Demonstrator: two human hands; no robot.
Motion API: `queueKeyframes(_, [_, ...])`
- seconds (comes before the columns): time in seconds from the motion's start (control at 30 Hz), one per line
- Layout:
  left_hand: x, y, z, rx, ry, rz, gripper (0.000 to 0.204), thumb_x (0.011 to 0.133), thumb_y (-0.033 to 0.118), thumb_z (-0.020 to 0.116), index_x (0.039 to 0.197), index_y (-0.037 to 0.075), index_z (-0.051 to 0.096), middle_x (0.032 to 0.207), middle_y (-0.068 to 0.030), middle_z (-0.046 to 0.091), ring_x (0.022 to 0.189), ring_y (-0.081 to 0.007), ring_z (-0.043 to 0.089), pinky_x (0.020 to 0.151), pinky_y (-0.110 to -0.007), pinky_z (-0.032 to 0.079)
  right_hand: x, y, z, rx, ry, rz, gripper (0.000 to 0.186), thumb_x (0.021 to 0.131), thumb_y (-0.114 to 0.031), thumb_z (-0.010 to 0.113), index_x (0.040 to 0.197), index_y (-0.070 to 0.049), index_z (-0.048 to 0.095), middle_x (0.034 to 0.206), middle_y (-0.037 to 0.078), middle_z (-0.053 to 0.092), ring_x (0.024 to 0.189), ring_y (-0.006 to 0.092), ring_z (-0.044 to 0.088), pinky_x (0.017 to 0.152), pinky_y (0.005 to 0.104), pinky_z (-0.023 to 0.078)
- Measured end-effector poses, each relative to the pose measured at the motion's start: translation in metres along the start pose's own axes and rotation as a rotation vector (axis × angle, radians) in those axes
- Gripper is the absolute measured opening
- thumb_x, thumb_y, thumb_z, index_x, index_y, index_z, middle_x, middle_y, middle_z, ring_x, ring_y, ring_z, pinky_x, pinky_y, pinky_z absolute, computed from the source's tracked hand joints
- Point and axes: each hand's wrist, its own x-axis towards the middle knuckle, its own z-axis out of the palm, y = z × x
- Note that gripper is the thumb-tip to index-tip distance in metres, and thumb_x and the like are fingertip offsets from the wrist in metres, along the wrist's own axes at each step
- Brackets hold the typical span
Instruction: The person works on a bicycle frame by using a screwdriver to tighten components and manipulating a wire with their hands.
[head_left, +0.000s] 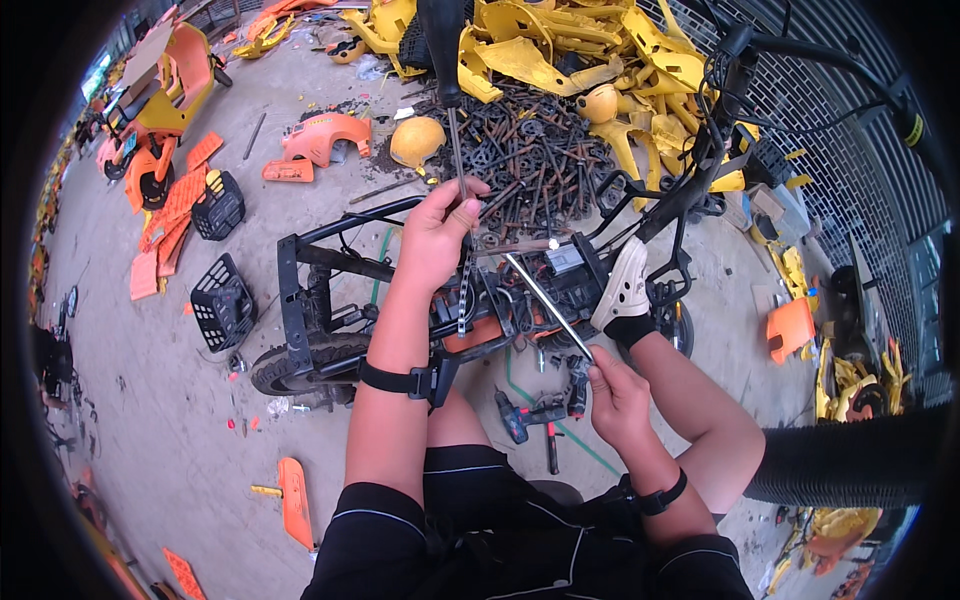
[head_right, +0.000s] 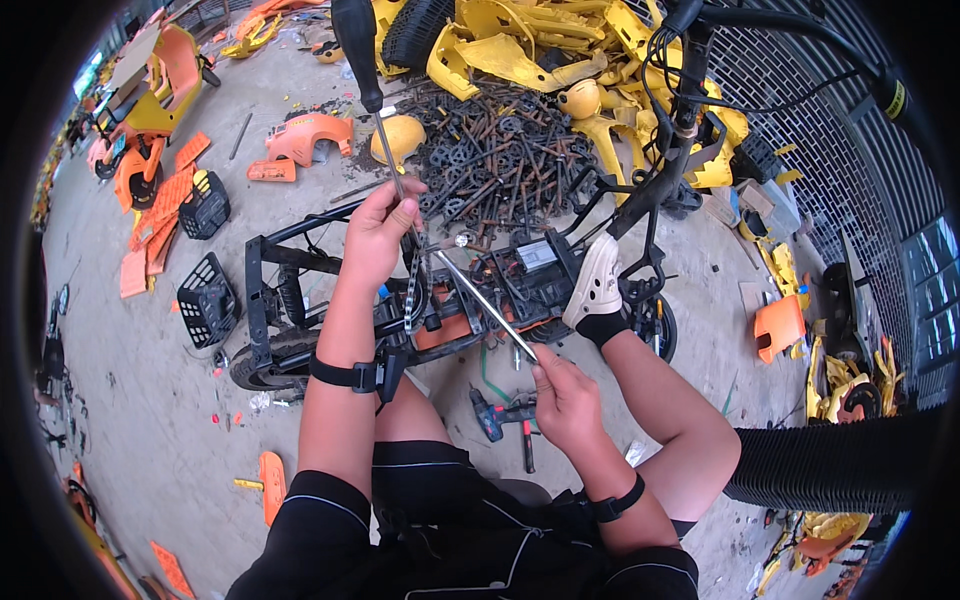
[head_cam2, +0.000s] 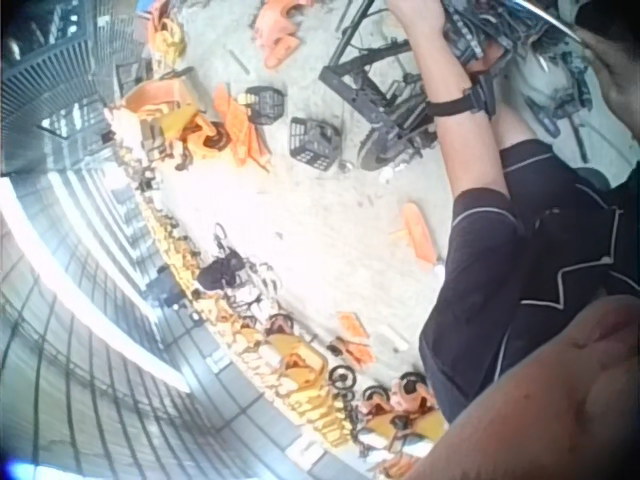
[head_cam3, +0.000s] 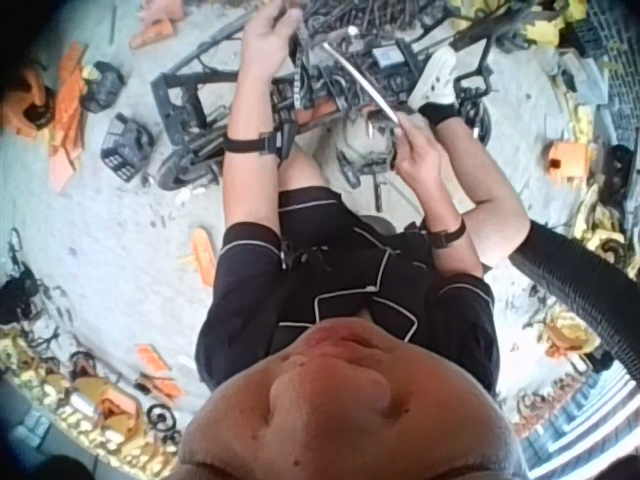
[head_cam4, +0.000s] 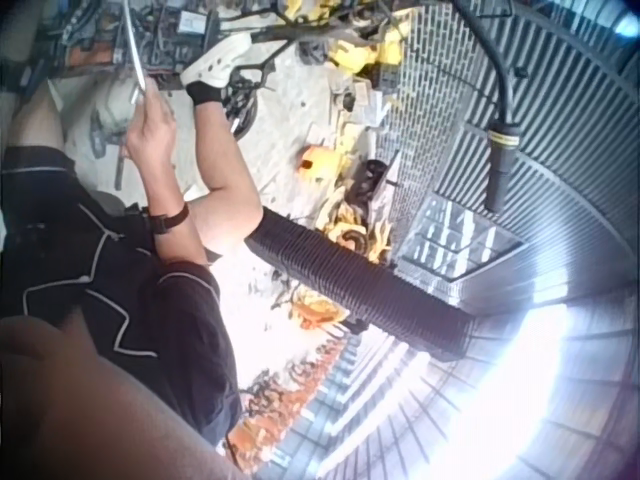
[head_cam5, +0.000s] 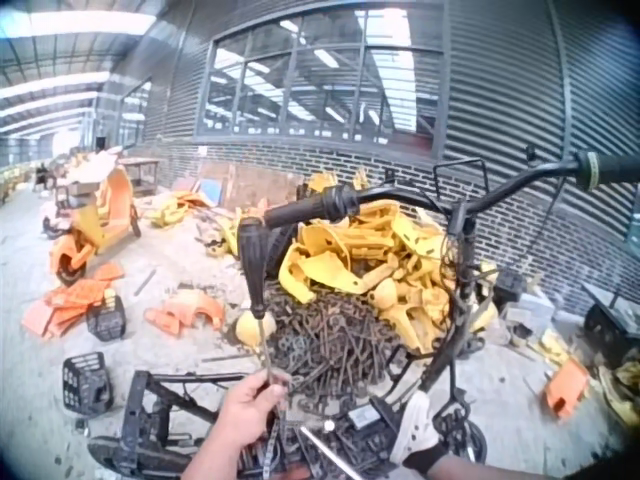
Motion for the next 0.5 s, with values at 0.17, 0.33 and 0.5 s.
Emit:
queueKeyframes(0.17, [0.0,0.005,-0.002,0.047,0.008,0.016,0.019,0.099,0.01,0.061,0.116,0.003,0.066,0.085,0.0022,0.058,0.076,-0.0076,0.054,0.073,-0.024,0.047,-0.001,-0.02,-0.015,0.031,0.107,-0.097,0.024,0.096,-0.002,0.061,0.119,0.003,0.065,0.095,0.019,0.07,0.082,0.0251,0.07,0.076,0.0314,0.054])
queueKeyframes(0.33, [0.003,0.001,0.001,0.021,-0.013,0.013,0.02,0.1,0.012,0.06,0.117,0.003,0.065,0.085,0.0021,0.058,0.076,-0.0082,0.054,0.073,-0.024,0.047,-0.005,0.005,0.001,0.009,0.065,-0.108,0.027,0.095,-0.001,0.061,0.122,-0.001,0.066,0.092,0.017,0.07,0.075,0.0276,0.068,0.069,0.0335,0.053])
queueKeyframes(0.5, [-0.001,0.005,0.001,0.063,-0.016,-0.003,0.02,0.102,0.013,0.057,0.119,0.003,0.064,0.085,0.0018,0.058,0.078,-0.009,0.056,0.074,-0.026,0.047,-0.007,-0.01,-0.007,0.073,0.18,-0.185,0.03,0.094,0.0,0.062,0.124,-0.003,0.066,0.088,0.017,0.069,0.071,0.0299,0.067,0.066,0.0343,0.054])
